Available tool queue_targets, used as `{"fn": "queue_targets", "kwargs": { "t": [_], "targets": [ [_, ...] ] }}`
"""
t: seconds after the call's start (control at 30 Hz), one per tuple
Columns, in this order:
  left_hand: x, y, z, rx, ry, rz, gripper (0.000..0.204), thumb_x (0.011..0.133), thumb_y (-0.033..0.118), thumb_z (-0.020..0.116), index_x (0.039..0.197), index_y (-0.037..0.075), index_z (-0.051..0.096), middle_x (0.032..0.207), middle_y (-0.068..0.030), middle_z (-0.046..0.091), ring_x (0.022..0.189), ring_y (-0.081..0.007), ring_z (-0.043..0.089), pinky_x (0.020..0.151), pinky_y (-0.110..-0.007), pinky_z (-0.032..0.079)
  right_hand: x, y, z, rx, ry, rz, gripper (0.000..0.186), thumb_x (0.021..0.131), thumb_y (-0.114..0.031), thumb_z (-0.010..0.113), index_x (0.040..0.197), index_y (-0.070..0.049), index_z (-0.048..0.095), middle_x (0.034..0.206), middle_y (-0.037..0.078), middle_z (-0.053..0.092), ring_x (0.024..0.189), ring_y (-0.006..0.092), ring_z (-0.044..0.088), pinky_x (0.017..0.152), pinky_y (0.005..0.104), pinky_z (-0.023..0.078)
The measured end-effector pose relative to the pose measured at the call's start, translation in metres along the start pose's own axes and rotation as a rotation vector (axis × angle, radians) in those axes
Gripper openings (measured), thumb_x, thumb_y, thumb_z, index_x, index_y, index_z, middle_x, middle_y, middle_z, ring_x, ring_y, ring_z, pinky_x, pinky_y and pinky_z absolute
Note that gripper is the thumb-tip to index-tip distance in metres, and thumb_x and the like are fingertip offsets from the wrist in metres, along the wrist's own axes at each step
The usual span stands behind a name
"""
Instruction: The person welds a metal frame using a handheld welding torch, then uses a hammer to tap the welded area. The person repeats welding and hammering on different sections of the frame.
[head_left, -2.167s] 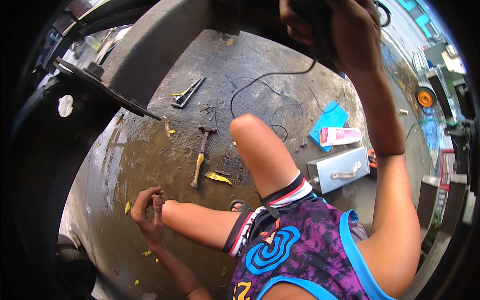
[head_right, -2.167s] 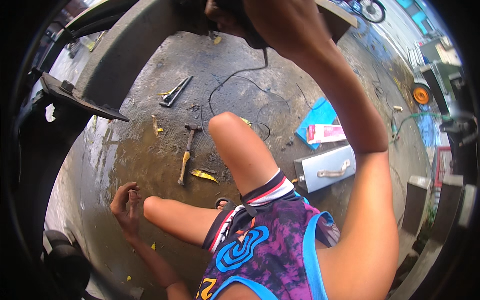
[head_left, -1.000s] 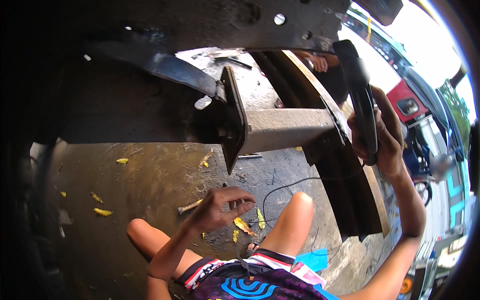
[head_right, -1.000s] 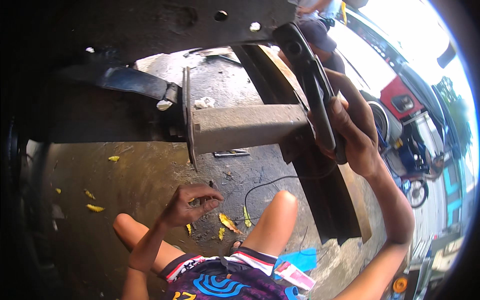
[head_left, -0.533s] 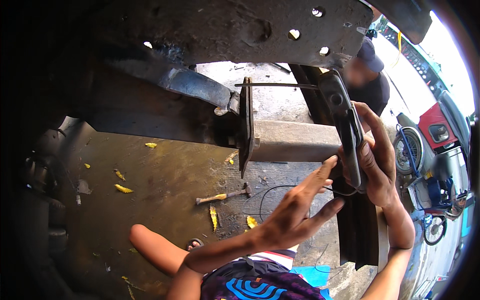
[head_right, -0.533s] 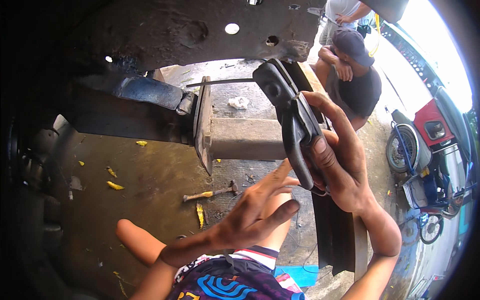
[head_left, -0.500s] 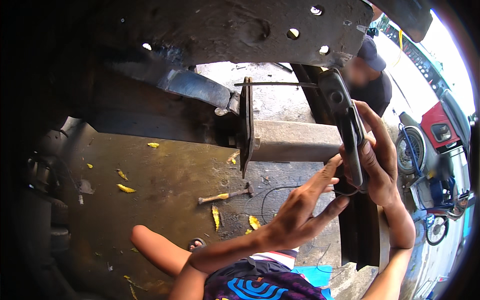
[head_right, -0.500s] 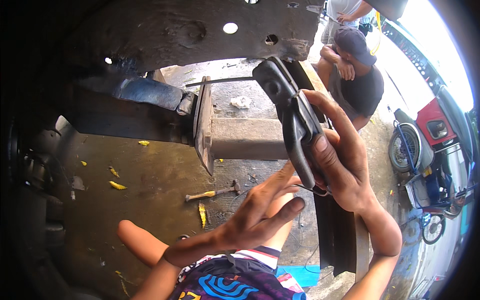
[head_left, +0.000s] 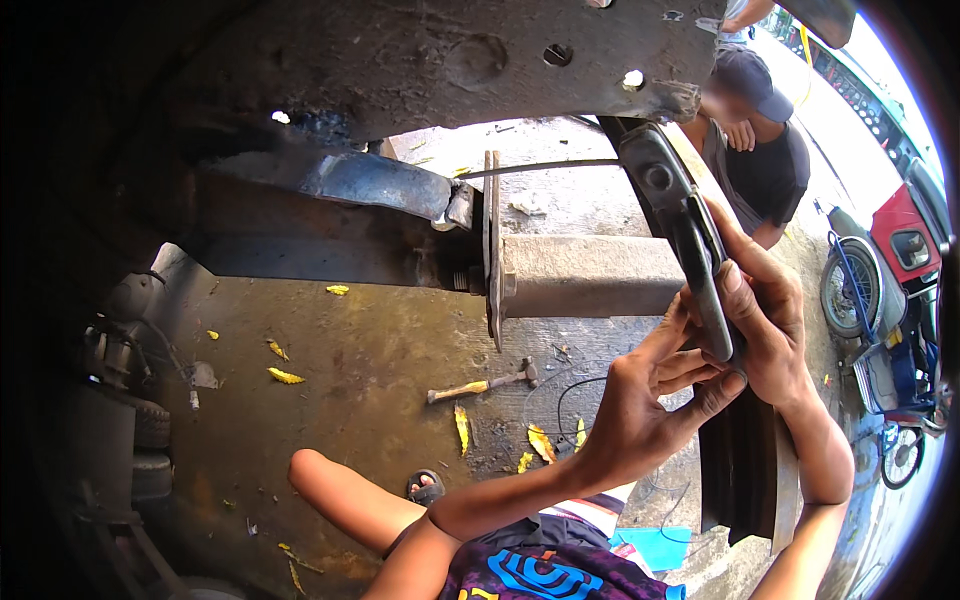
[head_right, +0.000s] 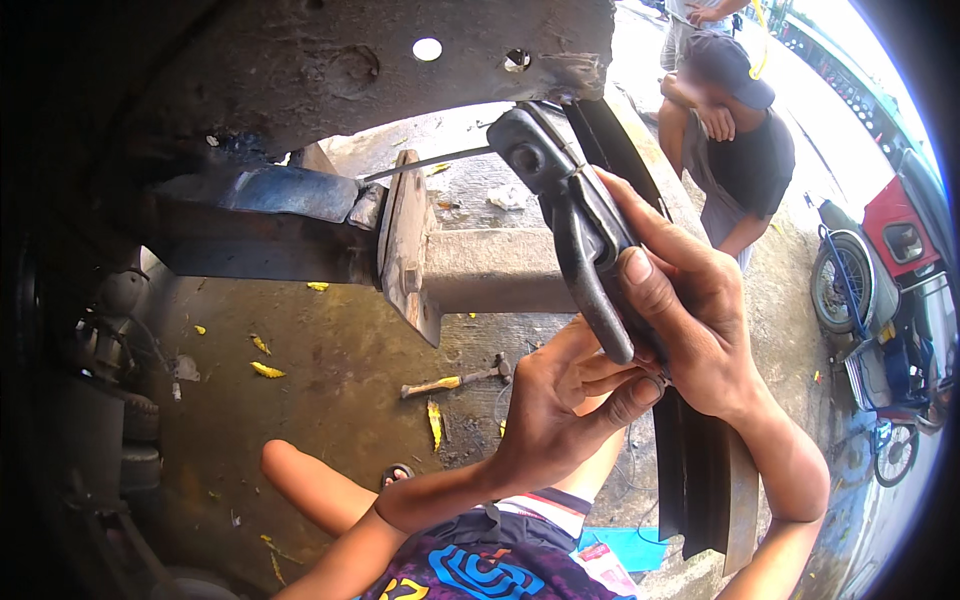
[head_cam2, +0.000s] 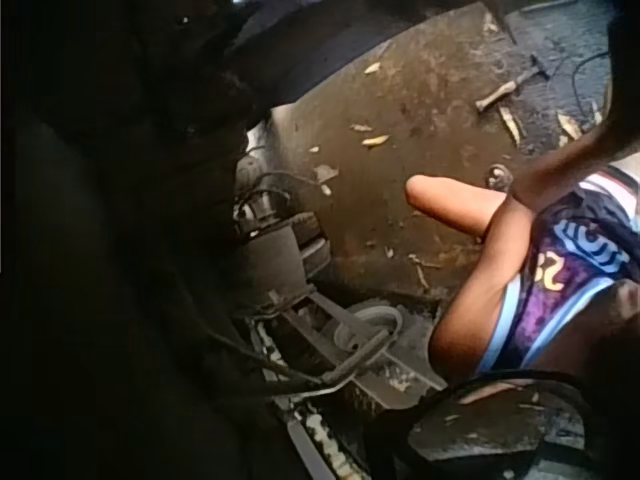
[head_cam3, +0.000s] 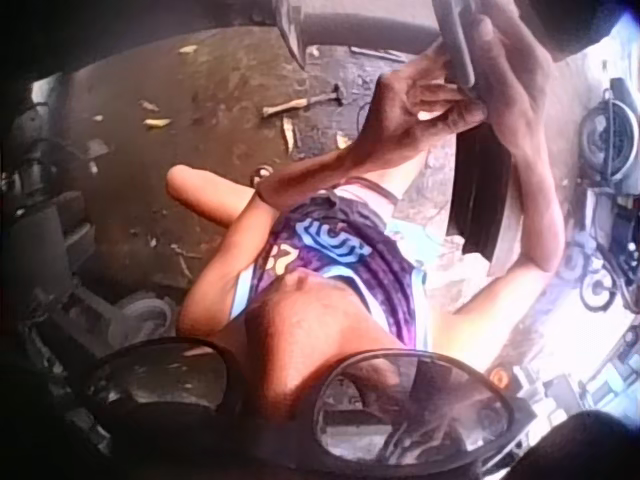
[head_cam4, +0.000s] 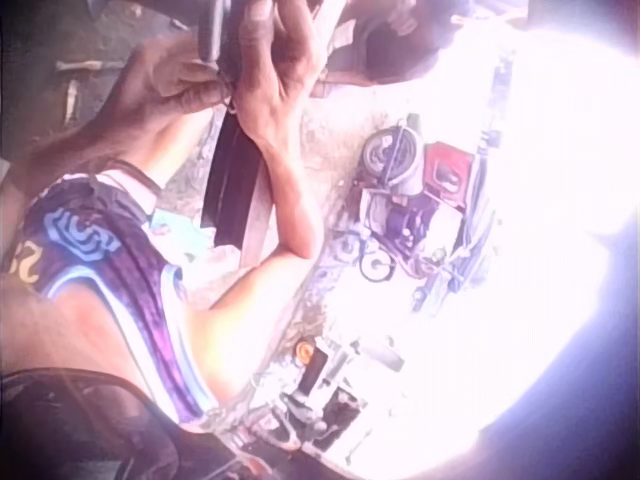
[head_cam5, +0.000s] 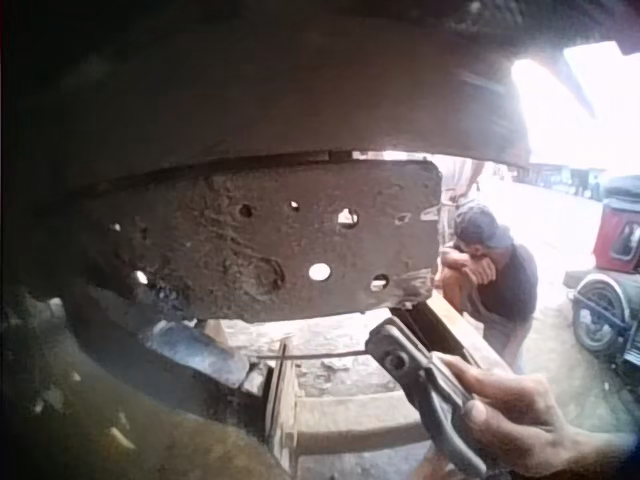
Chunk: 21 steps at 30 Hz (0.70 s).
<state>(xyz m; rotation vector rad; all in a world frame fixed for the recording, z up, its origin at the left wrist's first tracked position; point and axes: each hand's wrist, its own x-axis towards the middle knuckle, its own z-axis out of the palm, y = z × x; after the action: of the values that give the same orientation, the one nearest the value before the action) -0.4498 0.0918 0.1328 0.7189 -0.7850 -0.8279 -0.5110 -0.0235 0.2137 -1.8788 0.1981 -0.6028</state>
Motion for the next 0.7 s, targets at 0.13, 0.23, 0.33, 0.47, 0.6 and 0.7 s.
{"fn": "queue_targets", "kwargs": {
  "t": [0.13, 0.23, 0.33, 0.47, 0.6, 0.7],
  "targets": [
    [0.0, 0.002, 0.002, 0.01, 0.021, -0.016, 0.084, 0.089, 0.01, 0.072, 0.151, -0.006, 0.018, 0.137, -0.0213, 0.052, 0.118, -0.026, 0.06, 0.103, -0.038, 0.048, 0.001, 0.003, 0.002, -0.018, 0.008, -0.04, 0.052, 0.102, -0.024, 0.053, 0.146, 0.001, 0.042, 0.094, -0.001, 0.059, 0.08, 0.0029, 0.049, 0.072, 0.0182, 0.041],
    [-0.002, 0.004, 0.002, 0.001, 0.042, -0.039, 0.084, 0.089, 0.011, 0.072, 0.151, -0.006, 0.018, 0.138, -0.0215, 0.051, 0.119, -0.0266, 0.059, 0.103, -0.037, 0.048, 0.001, 0.004, 0.0, -0.015, -0.019, -0.031, 0.051, 0.102, -0.023, 0.053, 0.146, 0.0, 0.042, 0.092, -0.002, 0.059, 0.079, 0.0026, 0.049, 0.071, 0.0182, 0.04],
    [-0.003, 0.005, 0.001, -0.028, 0.044, -0.034, 0.083, 0.09, 0.012, 0.071, 0.151, -0.006, 0.017, 0.141, -0.0229, 0.047, 0.122, -0.0282, 0.056, 0.103, -0.037, 0.048, 0.002, 0.004, 0.001, -0.04, -0.024, -0.035, 0.05, 0.102, -0.022, 0.053, 0.145, 0.0, 0.043, 0.091, -0.002, 0.058, 0.078, 0.0022, 0.048, 0.069, 0.0181, 0.04],
    [-0.003, 0.007, 0.0, -0.056, 0.013, 0.015, 0.081, 0.093, 0.012, 0.068, 0.151, -0.006, 0.015, 0.146, -0.025, 0.041, 0.127, -0.0308, 0.052, 0.104, -0.038, 0.046, 0.001, 0.003, 0.005, -0.009, -0.011, -0.03, 0.048, 0.102, -0.02, 0.053, 0.145, -0.001, 0.043, 0.094, -0.002, 0.06, 0.08, 0.002, 0.049, 0.072, 0.0179, 0.041],
    [-0.006, 0.005, 0.001, -0.011, 0.027, -0.001, 0.079, 0.093, 0.013, 0.067, 0.151, -0.006, 0.017, 0.143, -0.0245, 0.044, 0.125, -0.0305, 0.054, 0.103, -0.038, 0.047, -0.003, 0.0, 0.006, 0.017, -0.02, -0.019, 0.047, 0.103, -0.018, 0.051, 0.146, -0.002, 0.043, 0.095, -0.002, 0.061, 0.084, 0.0018, 0.049, 0.075, 0.0181, 0.042],
    [-0.008, 0.013, 0.003, 0.069, 0.076, -0.058, 0.078, 0.092, 0.015, 0.069, 0.15, -0.006, 0.021, 0.139, -0.0235, 0.049, 0.122, -0.0299, 0.056, 0.101, -0.038, 0.049, -0.002, 0.0, 0.009, -0.003, 0.009, -0.04, 0.048, 0.103, -0.02, 0.052, 0.147, -0.003, 0.042, 0.092, -0.003, 0.06, 0.082, 0.0016, 0.049, 0.075, 0.0179, 0.041]
  ]
}}
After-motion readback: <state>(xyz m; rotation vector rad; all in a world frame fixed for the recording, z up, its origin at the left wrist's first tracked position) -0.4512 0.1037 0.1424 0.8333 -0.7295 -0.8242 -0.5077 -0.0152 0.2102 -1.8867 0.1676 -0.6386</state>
